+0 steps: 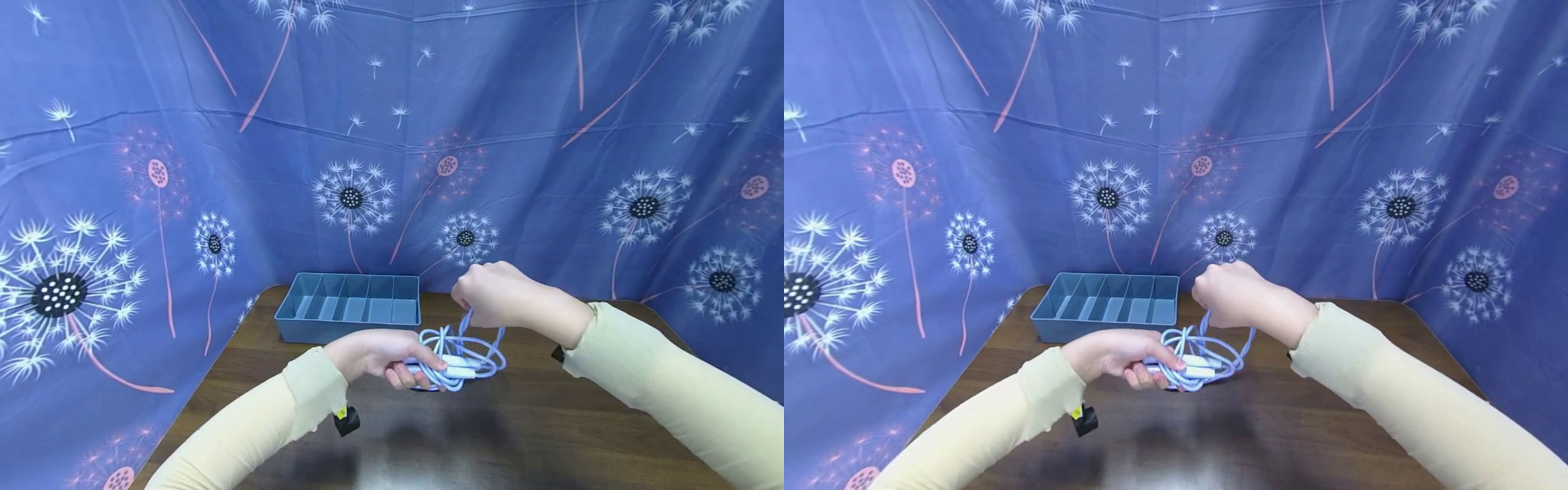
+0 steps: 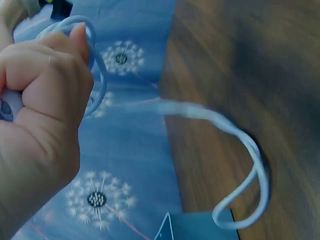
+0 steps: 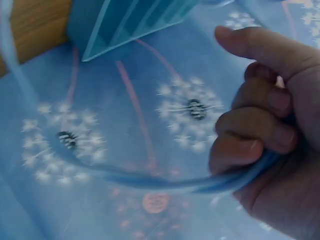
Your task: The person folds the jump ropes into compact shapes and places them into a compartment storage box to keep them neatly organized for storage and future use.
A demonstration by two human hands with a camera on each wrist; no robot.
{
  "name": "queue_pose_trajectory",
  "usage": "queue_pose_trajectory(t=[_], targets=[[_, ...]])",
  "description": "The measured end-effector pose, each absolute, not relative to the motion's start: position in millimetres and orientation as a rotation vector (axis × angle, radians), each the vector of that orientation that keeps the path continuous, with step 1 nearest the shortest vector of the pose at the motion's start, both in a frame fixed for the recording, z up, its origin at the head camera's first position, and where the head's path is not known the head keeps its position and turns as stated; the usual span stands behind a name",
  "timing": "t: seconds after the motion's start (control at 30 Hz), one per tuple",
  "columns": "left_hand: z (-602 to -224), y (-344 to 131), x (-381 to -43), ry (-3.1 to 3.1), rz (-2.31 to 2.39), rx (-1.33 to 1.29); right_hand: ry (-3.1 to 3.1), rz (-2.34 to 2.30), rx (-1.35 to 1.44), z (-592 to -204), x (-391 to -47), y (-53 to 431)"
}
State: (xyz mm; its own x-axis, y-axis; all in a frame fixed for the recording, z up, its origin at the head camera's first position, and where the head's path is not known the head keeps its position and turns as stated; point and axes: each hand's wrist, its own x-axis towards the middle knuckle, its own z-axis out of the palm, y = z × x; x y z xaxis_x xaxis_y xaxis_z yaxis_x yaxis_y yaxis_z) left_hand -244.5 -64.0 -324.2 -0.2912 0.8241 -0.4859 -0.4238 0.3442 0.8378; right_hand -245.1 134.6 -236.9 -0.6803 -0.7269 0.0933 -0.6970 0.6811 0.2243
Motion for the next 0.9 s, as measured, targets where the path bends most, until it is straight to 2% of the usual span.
queue_pose_trajectory(t=[0.23,0.47,0.67,0.9], targets=[[-328.2,-73.6,-258.8,1.373,1.502,0.301,-2.660,-0.179,1.146,-236.5,-217.2,125.2],[-328.9,-79.3,-264.0,1.350,1.803,0.282,-2.534,0.038,1.113,-270.8,-204.8,115.7],[-320.5,-86.6,-264.2,1.315,1.962,0.391,-2.614,0.371,1.156,-299.6,-200.1,112.1],[-311.9,-93.4,-257.4,1.298,1.832,0.571,-2.573,0.685,1.425,-324.5,-214.0,125.4]])
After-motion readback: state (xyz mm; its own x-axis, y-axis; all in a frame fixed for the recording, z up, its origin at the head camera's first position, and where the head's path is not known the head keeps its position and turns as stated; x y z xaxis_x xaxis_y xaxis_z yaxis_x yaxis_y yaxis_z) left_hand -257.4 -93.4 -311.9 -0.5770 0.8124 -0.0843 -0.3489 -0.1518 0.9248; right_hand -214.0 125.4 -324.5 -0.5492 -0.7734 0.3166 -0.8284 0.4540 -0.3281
